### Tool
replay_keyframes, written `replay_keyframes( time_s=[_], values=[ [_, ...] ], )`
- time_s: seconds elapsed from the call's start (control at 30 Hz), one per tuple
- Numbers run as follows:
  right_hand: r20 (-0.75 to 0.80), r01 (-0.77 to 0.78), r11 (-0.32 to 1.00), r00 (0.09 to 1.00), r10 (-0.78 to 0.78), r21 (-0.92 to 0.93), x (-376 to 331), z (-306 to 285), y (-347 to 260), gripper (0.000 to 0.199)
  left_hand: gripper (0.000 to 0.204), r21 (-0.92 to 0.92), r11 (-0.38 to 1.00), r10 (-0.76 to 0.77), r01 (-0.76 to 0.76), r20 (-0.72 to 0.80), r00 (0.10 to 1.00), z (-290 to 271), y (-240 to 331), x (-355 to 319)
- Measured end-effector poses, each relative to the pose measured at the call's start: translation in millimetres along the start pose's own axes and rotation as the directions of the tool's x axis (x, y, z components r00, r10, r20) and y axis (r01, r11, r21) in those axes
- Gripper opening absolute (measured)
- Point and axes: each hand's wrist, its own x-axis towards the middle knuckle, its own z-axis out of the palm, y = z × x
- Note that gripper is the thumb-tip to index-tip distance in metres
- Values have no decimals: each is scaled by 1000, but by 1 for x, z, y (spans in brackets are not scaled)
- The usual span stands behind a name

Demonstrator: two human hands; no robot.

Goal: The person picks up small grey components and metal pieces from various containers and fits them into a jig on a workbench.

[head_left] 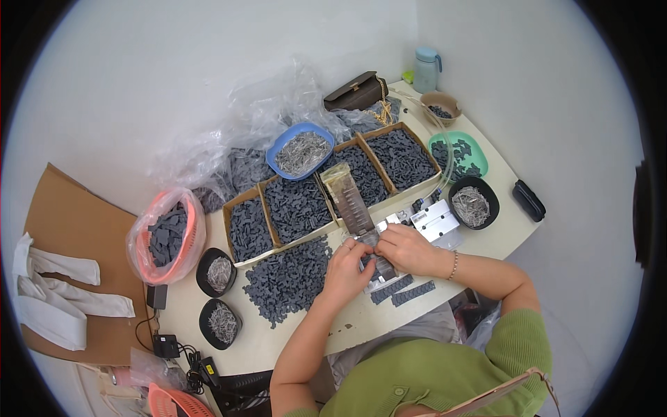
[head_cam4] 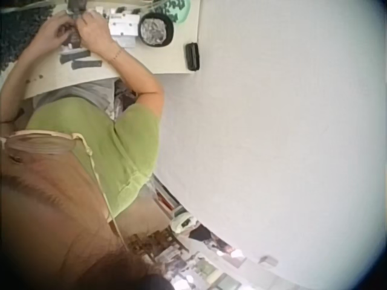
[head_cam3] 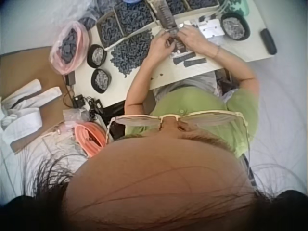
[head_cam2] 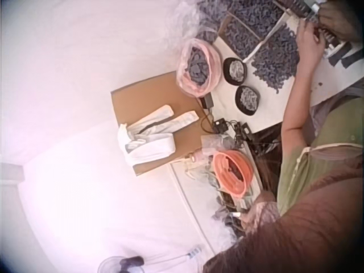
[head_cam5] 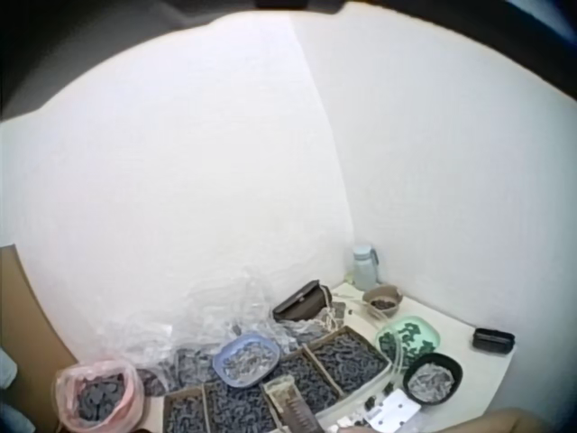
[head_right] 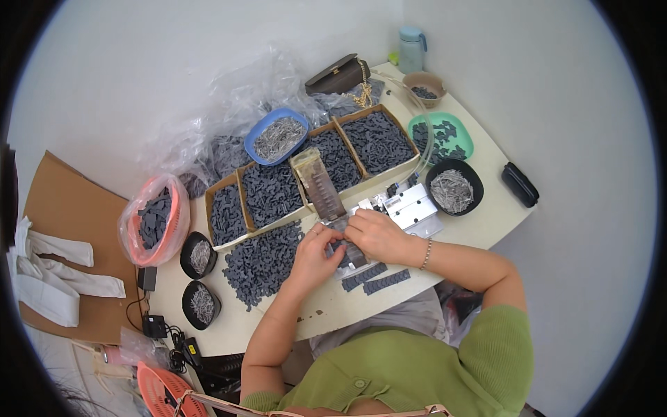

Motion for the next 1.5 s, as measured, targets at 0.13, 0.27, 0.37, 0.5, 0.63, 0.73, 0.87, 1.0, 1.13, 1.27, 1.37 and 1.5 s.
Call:
replay_keyframes(
  time_s=[0.13, 0.27, 0.37, 0.5, 0.63, 0.73, 0.87, 1.0, 1.13, 1.27, 1.37, 1.5],
  values=[
    [7, -8, 1000, 1000, 8, 17, -1, 2, 1, 13, 15, 9, 1000, -1, 1, -8, 1000, 0, 2, 1],
    [-6, -6, 999, 1000, 7, 35, 1, 3, -1, 11, 15, 29, 999, -13, 13, -6, 1000, 2, 0, 2],
    [-17, -26, 998, 999, 27, 65, 1, 3, -2, 10, 18, 40, 999, -7, 7, -10, 1000, 2, -1, 2],
    [-3, -54, 996, 999, 54, 65, 2, -6, 0, 11, 21, 23, 999, 24, -22, -46, 999, 2, -1, -1],
    [17, -54, 996, 998, 53, 68, 0, -9, -1, 13, 22, 89, 993, 89, -81, -95, 991, 5, -3, -7],
    [76, -44, 997, 996, 39, 59, -2, -8, 2, 15, 23, 148, 980, 148, -131, -105, 983, 5, -1, -9],
    [112, -47, 995, 993, 38, 84, -2, -10, 1, 19, 24, 175, 974, 164, -144, -108, 980, 4, 0, -12],
    [71, -104, 982, 993, 93, 158, -2, -17, 1, 23, 26, 191, 972, 162, -138, -115, 980, 2, 3, -14],
    [-12, -180, 969, 983, 185, 170, 0, -33, 10, 21, 28, 236, 943, 262, -233, -97, 960, 1, 3, -14],
    [5, -210, 960, 977, 213, 182, -2, -43, 13, 19, 27, 389, 876, 320, -284, -29, 947, 3, 8, -14],
    [44, -153, 979, 988, 149, 138, -7, -38, 10, 21, 26, 462, 837, 332, -293, -5, 943, 0, 11, -14],
    [70, -132, 985, 990, 124, 108, -7, -35, 4, 22, 26, 461, 838, 324, -291, 8, 946, -4, 9, -14]
  ],
)
